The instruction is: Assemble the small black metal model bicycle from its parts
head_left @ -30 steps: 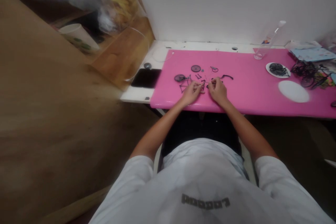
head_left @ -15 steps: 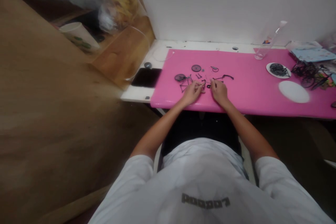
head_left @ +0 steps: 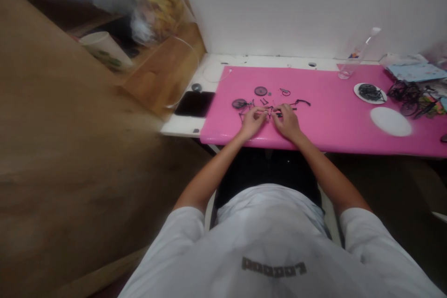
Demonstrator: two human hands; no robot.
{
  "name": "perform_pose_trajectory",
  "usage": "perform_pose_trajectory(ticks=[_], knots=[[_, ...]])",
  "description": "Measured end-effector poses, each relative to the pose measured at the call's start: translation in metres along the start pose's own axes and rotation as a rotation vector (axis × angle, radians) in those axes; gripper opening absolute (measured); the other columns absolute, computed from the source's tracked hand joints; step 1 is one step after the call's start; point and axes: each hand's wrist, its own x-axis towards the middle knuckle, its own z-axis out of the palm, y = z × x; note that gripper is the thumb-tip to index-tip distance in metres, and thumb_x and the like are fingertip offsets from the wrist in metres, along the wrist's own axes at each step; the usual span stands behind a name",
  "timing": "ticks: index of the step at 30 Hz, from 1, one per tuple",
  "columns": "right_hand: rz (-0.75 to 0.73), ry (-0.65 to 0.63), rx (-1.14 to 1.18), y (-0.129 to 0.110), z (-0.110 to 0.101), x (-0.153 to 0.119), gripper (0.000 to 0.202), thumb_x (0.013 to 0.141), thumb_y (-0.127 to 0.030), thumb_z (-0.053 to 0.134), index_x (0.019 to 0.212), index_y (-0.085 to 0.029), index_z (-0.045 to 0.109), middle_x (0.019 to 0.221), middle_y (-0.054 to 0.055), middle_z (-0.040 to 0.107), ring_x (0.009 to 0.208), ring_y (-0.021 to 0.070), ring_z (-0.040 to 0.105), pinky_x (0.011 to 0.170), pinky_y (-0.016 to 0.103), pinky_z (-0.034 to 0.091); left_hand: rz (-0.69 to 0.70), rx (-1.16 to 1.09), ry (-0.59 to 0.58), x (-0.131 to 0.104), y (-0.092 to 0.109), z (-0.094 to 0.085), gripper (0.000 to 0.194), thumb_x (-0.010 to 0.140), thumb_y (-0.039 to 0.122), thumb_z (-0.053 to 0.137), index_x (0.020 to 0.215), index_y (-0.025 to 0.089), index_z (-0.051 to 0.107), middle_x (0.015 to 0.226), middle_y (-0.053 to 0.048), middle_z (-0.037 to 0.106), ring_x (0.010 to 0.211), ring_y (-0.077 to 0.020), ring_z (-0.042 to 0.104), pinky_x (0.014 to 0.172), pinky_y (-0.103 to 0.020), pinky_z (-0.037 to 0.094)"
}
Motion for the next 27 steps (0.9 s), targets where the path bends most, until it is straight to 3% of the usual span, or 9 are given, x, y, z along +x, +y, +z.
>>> perform_pose_trajectory(ticks=[6,10,14,17,21,24,27], knots=[[-0.031,-0.106,-0.052,-0.004,-0.002,-0.002,0.029,0.107,-0.040,0.055,0.116,-0.025,0.079,0.113,0.014,0.075,0.116,0.0345,0.065,0.100,0.053,0.057,0.072,0.147,0.039,0.002,0.004,-0.003,0.028,0.100,0.048,0.078,0.100,0.019,0.079,0.131,-0.015,0.079,0.111,-0.0252,0.078,0.094,-0.041,0.065],[-0.034,-0.124,-0.031,-0.002,-0.002,-0.001,0.025,0.104,-0.037,0.059,0.111,-0.025,0.081,0.106,0.012,0.075,0.111,0.0330,0.066,0.101,0.052,0.057,0.086,0.176,0.036,0.002,0.007,-0.003,0.024,0.101,0.043,0.077,0.097,0.020,0.080,0.126,-0.014,0.080,0.119,-0.0261,0.075,0.099,-0.042,0.063],[-0.028,-0.115,-0.025,0.000,-0.001,0.000,0.022,0.102,-0.034,0.061,0.108,-0.023,0.079,0.105,0.013,0.075,0.109,0.0325,0.066,0.099,0.049,0.057,0.107,0.214,0.010,0.001,0.011,-0.004,0.023,0.102,0.042,0.076,0.100,0.020,0.081,0.128,-0.014,0.078,0.111,-0.0234,0.076,0.095,-0.038,0.062],[-0.017,-0.084,-0.026,0.001,0.000,0.001,0.019,0.100,-0.031,0.062,0.107,-0.022,0.077,0.104,0.013,0.075,0.108,0.0328,0.066,0.099,0.048,0.057,0.099,0.249,0.044,0.003,0.018,-0.008,0.020,0.101,0.036,0.075,0.113,0.021,0.080,0.127,-0.012,0.078,0.093,-0.0195,0.075,0.086,-0.034,0.061],[-0.006,-0.065,-0.021,0.000,0.000,0.001,0.016,0.100,-0.029,0.061,0.104,-0.023,0.075,0.104,0.012,0.074,0.109,0.0327,0.066,0.099,0.048,0.056,0.150,0.477,0.026,0.009,0.038,-0.028,0.028,0.091,0.021,0.082,0.119,0.021,0.078,0.123,-0.011,0.076,0.086,-0.0191,0.068,0.091,-0.037,0.059],[0.002,-0.065,-0.021,-0.001,0.000,0.001,0.014,0.099,-0.027,0.062,0.102,-0.024,0.075,0.103,0.012,0.073,0.110,0.0327,0.066,0.100,0.048,0.056,0.145,0.636,-0.027,0.013,0.051,-0.049,0.026,0.082,0.017,0.090,0.104,0.021,0.077,0.107,-0.010,0.074,0.097,-0.0260,0.067,0.100,-0.043,0.056],[0.009,-0.068,-0.029,-0.002,0.000,0.000,0.013,0.099,-0.027,0.062,0.102,-0.024,0.075,0.103,0.012,0.074,0.111,0.0327,0.065,0.100,0.048,0.056,0.070,0.740,0.010,0.013,0.052,-0.067,0.032,0.073,0.018,0.096,0.092,0.022,0.070,0.107,-0.009,0.069,0.107,-0.0295,0.065,0.102,-0.044,0.056]])
